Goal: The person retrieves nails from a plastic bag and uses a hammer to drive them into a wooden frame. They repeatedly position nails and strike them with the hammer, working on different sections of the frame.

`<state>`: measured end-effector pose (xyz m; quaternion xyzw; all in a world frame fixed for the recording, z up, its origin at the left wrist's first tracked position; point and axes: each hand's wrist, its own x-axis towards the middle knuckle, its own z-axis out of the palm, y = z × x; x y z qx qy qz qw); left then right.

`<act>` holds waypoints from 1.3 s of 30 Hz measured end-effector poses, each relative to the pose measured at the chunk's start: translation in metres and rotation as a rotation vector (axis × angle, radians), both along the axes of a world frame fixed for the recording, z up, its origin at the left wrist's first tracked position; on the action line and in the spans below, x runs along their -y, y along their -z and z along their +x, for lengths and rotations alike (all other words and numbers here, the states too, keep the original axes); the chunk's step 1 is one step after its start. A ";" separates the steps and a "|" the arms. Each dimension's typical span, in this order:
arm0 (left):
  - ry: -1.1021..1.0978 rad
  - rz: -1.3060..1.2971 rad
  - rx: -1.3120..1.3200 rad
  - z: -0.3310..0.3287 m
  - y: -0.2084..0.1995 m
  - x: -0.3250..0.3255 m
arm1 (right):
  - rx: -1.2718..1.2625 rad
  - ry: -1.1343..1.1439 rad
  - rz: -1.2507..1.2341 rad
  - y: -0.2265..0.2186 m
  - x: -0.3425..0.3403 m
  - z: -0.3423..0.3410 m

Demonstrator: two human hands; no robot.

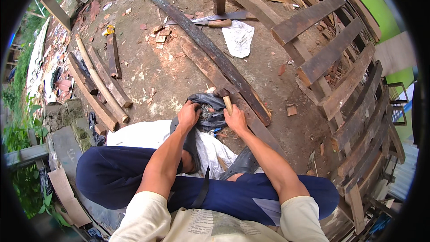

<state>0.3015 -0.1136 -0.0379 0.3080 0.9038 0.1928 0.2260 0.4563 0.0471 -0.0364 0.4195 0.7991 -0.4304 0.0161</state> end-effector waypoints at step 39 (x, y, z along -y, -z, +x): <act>0.368 0.887 0.988 0.063 -0.245 -0.279 | -0.725 0.554 0.057 -0.305 -0.183 0.057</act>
